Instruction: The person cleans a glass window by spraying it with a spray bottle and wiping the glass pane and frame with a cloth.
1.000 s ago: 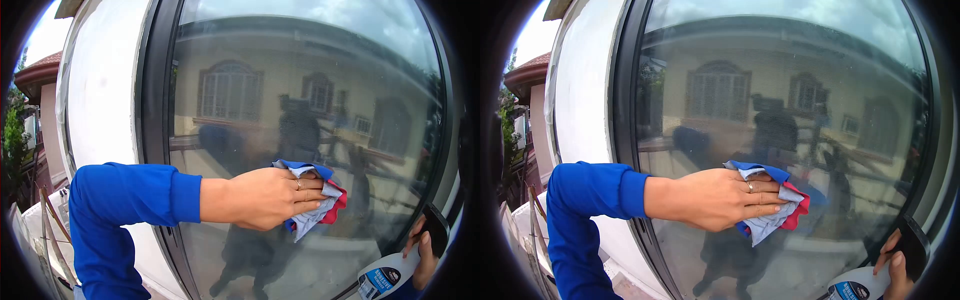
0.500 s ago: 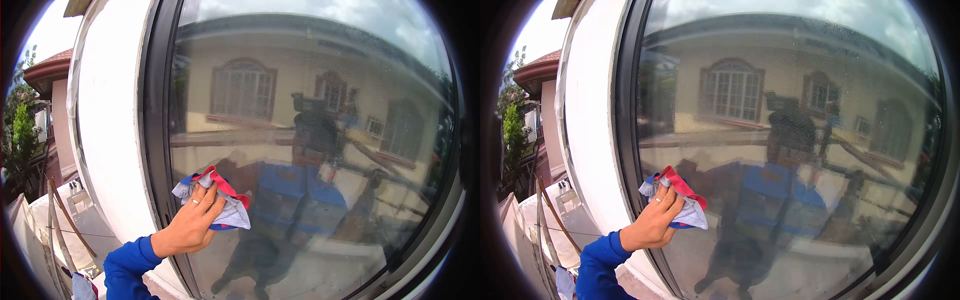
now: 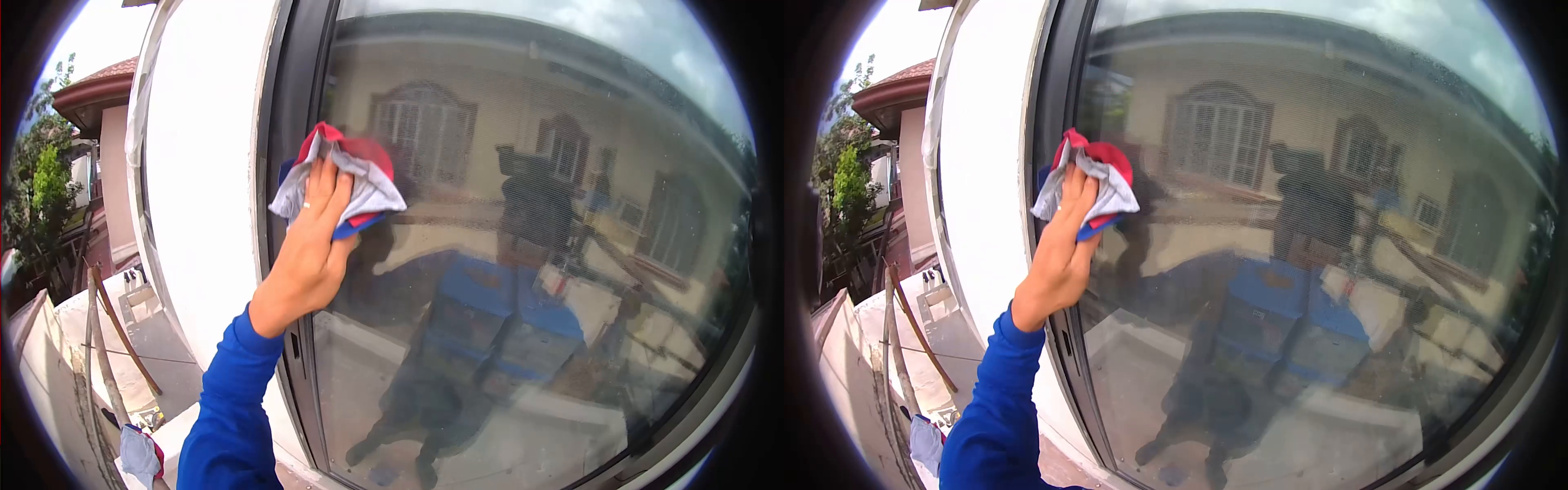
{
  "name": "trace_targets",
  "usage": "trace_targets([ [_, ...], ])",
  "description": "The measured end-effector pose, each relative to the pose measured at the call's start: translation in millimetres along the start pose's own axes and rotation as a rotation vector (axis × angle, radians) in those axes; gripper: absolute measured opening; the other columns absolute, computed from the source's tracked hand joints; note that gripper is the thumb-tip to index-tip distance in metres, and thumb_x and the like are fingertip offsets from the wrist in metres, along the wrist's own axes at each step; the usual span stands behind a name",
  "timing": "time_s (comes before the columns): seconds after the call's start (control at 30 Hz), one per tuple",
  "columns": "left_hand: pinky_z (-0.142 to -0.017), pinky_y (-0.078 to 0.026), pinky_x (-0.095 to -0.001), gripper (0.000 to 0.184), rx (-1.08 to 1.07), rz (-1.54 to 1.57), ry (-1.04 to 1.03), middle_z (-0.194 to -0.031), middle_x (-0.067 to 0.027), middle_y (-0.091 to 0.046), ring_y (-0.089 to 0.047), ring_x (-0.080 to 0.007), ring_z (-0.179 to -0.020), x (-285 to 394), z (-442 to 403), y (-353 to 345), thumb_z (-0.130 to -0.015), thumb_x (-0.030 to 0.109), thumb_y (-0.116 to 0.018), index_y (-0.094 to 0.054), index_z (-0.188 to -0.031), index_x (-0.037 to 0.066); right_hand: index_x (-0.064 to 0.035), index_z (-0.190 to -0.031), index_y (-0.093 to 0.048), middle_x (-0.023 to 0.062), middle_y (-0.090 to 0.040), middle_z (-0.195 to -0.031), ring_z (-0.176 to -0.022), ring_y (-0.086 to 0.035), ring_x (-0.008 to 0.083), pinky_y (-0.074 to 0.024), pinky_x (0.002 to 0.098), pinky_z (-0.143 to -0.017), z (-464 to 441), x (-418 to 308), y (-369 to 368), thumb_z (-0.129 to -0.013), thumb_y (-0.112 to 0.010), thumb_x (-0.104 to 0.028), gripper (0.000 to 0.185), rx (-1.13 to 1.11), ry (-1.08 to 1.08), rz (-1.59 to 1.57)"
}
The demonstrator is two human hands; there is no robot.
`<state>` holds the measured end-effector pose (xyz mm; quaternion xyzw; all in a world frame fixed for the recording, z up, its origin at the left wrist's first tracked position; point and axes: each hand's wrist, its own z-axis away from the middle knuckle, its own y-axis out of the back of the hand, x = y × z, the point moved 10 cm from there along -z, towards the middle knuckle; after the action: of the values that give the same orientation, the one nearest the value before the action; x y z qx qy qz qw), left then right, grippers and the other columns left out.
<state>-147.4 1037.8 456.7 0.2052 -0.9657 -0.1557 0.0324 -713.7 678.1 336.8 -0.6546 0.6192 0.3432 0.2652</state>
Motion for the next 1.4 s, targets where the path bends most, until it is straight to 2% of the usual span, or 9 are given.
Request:
trace_targets([
  [0.17, -0.121, -0.014, -0.0574, 0.067, -0.219, -0.002, 0.119, -0.154, -0.0443, -0.020, -0.014, -0.0592, -0.147, 13, 127, -48, -0.082, -0.006, -0.053, -0.033, -0.144, -0.019, 0.0031, -0.108, -0.055, 0.0108, -0.054, -0.089, -0.070, -0.056, 0.0187, -0.0475, 0.0314, -0.066, 11, 3, 15, -0.093, -0.065, -0.041, 0.048, 0.039, -0.010, -0.015],
  [0.33, -0.119, -0.031, -0.0454, 0.062, 0.102, -0.213, -0.167, -0.154, -0.0320, -0.036, -0.031, -0.0458, -0.146, -8, -60, 30, -0.087, 0.000, -0.051, -0.038, -0.147, -0.010, 0.0032, -0.110, -0.055, 0.0114, -0.054, -0.091, -0.071, -0.057, 0.0193, -0.0482, 0.0320, -0.068, 14, 1, 20, -0.092, -0.066, -0.040, 0.048, 0.042, -0.005, -0.005],
  [0.4, -0.106, -0.044, -0.0478, 0.039, 0.272, -0.116, -0.277, -0.135, -0.0291, -0.056, -0.056, -0.0394, -0.125, 5, -165, 69, -0.097, 0.009, -0.046, -0.050, -0.132, -0.009, 0.0033, -0.111, -0.055, 0.0117, -0.055, -0.091, -0.072, -0.057, 0.0196, -0.0485, 0.0322, -0.069, 18, 1, 20, -0.092, -0.066, -0.040, 0.048, 0.053, -0.005, -0.001],
  [0.57, -0.111, -0.040, -0.0449, 0.044, 0.246, -0.035, -0.436, -0.139, -0.0250, -0.055, -0.052, -0.0355, -0.132, 96, -256, 58, -0.093, 0.013, -0.049, -0.052, -0.132, -0.008, 0.0034, -0.114, -0.055, 0.0123, -0.055, -0.093, -0.074, -0.058, 0.0202, -0.0493, 0.0328, -0.070, 23, -3, 24, -0.091, -0.067, -0.038, 0.049, 0.070, -0.007, 0.018],
  [0.83, -0.117, -0.035, -0.0405, 0.051, -0.341, 0.162, -1.107, -0.145, -0.0179, -0.054, -0.046, -0.0290, -0.140, 215, 14, -96, -0.090, 0.019, -0.053, -0.056, -0.134, -0.007, 0.0036, -0.118, -0.055, 0.0134, -0.056, -0.096, -0.077, -0.059, 0.0212, -0.0505, 0.0338, -0.073, 38, -9, 38, -0.091, -0.069, -0.036, 0.050, 0.097, 0.026, 0.028],
  [0.9, -0.114, -0.040, -0.0389, 0.051, -0.572, 0.155, -1.087, -0.147, -0.0145, -0.052, -0.047, -0.0278, -0.140, 206, 33, -105, -0.090, 0.020, -0.053, -0.057, -0.135, -0.004, 0.0037, -0.119, -0.055, 0.0137, -0.056, -0.096, -0.077, -0.059, 0.0214, -0.0508, 0.0341, -0.074, 42, -14, 42, -0.090, -0.069, -0.036, 0.051, 0.106, 0.058, 0.027],
  [1.07, -0.119, -0.032, -0.0415, 0.053, 0.132, -0.259, -0.580, -0.151, -0.0219, -0.045, -0.038, -0.0389, -0.143, 82, -201, 26, -0.096, 0.013, -0.050, -0.045, -0.148, 0.001, 0.0028, -0.105, -0.055, 0.0093, -0.052, -0.086, -0.072, -0.056, 0.0181, -0.0482, 0.0311, -0.072, 36, -10, 24, -0.096, -0.061, -0.042, 0.046, 0.127, 0.022, 0.086],
  [1.13, -0.113, -0.033, -0.0326, 0.050, 0.115, -0.008, -0.231, -0.145, -0.0205, -0.053, -0.052, -0.0287, -0.132, -8, -268, 69, -0.106, 0.026, -0.043, -0.041, -0.153, 0.007, 0.0009, -0.091, -0.056, 0.0058, -0.050, -0.078, -0.068, -0.053, 0.0152, -0.0446, 0.0279, -0.071, 25, -16, 13, -0.100, -0.054, -0.047, 0.049, 0.137, -0.013, 0.113],
  [1.4, -0.111, -0.031, -0.0303, 0.052, 0.096, 0.017, -0.149, -0.140, -0.0142, -0.059, -0.052, -0.0216, -0.126, -36, -283, 68, -0.107, 0.032, -0.044, -0.045, -0.149, 0.003, -0.0007, -0.085, -0.056, 0.0051, -0.051, -0.074, -0.062, -0.050, 0.0127, -0.0421, 0.0266, -0.060, -8, -132, -76, -0.106, -0.049, -0.042, 0.047, 0.046, 0.362, 0.099],
])
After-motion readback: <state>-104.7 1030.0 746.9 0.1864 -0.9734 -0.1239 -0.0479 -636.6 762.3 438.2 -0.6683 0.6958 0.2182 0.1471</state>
